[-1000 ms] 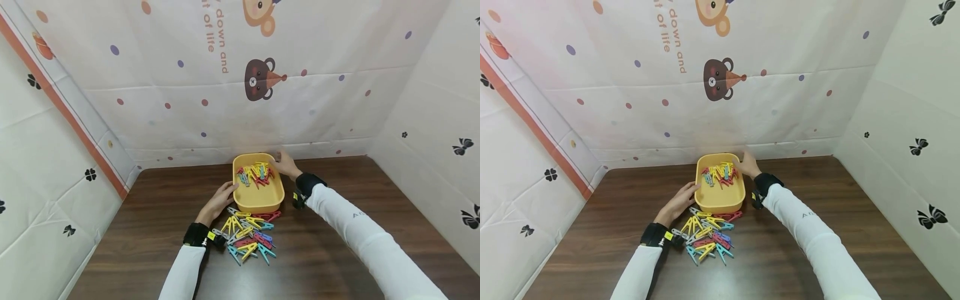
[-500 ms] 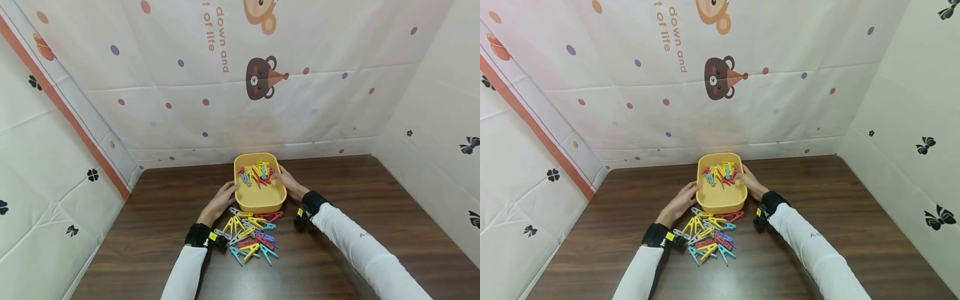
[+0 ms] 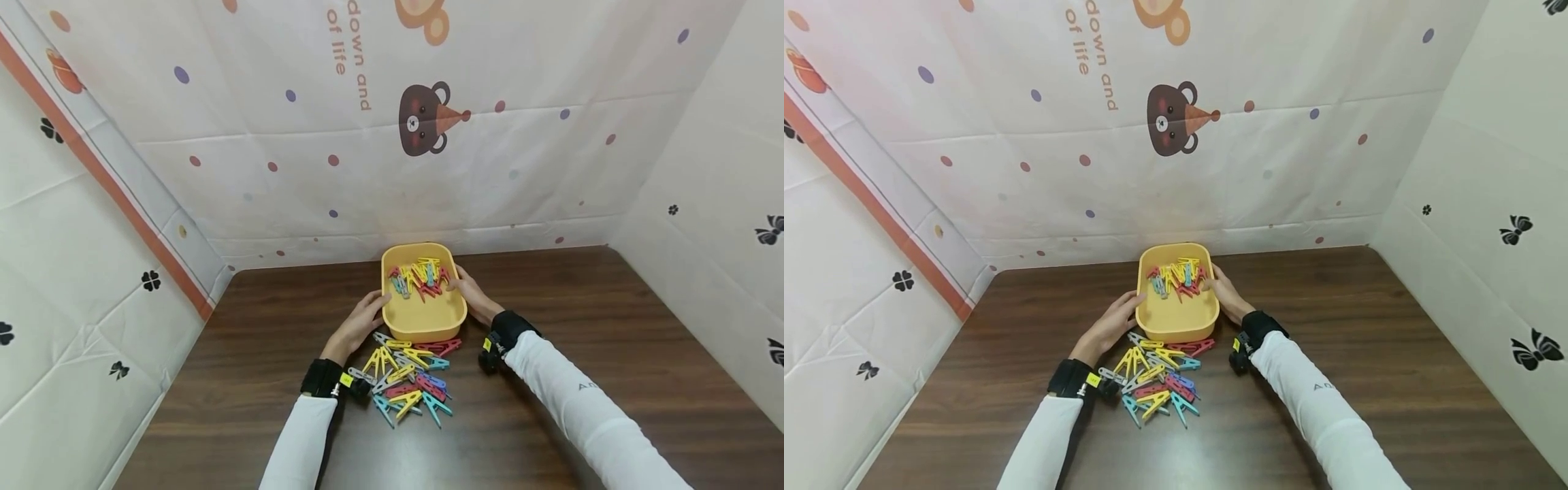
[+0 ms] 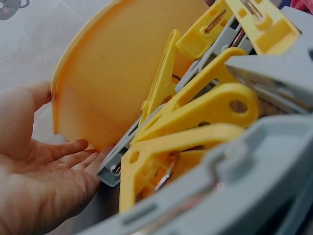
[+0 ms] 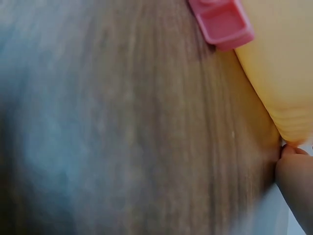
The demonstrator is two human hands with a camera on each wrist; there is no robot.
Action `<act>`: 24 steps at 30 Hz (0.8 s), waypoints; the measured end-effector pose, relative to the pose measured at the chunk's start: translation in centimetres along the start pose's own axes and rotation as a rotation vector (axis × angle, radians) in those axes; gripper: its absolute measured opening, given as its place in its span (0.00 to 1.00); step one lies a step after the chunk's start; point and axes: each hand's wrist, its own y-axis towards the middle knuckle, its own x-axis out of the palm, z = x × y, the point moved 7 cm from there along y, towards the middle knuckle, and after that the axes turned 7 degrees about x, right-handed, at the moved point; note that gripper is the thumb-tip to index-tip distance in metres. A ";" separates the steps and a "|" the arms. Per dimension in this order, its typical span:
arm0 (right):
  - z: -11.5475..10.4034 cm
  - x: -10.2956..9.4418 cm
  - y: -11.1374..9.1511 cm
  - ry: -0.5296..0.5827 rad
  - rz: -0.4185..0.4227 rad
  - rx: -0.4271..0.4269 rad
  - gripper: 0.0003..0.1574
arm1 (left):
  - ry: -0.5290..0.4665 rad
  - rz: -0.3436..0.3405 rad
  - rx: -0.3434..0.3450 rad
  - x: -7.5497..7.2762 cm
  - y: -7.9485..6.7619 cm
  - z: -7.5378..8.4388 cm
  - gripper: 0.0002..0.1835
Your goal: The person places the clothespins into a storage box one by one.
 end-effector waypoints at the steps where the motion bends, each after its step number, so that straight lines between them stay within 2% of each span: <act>1: 0.0 0.0 0.1 0.002 0.004 -0.002 0.53 | 0.008 0.001 0.001 0.0 0.0 0.1 0.34; 5: -0.1 -0.1 0.2 0.005 0.010 -0.002 0.53 | 0.115 -0.062 -0.010 -0.3 -0.8 1.1 0.36; 7: 0.0 -0.1 0.2 0.011 0.015 0.005 0.52 | 0.233 -0.099 -0.013 -0.8 -1.7 2.2 0.37; 9: -0.1 0.0 0.0 0.018 0.019 0.017 0.51 | 0.404 -0.121 -0.001 -1.5 -3.1 3.5 0.34; 12: 0.1 0.2 -0.2 0.019 0.021 0.033 0.50 | 0.688 -0.161 0.071 -2.1 -6.0 5.4 0.31; 15: 0.2 0.3 -0.4 0.009 0.019 0.035 0.50 | 0.905 -0.248 0.218 -1.6 -9.3 6.6 0.30; 18: 0.3 0.2 -0.5 0.007 0.023 0.033 0.50 | 1.029 -0.347 0.321 -0.7 -12.4 6.3 0.29; 20: 0.3 0.1 -0.5 0.002 0.030 0.027 0.50 | 1.137 -0.378 0.357 -0.1 -13.9 5.6 0.29; 22: 0.3 0.0 -0.5 0.002 0.039 0.022 0.50 | 1.242 -0.367 0.377 0.3 -14.8 4.8 0.26; 24: 0.4 0.1 -0.5 -0.002 0.038 0.015 0.50 | 1.353 -0.323 0.411 0.7 -15.3 4.2 0.23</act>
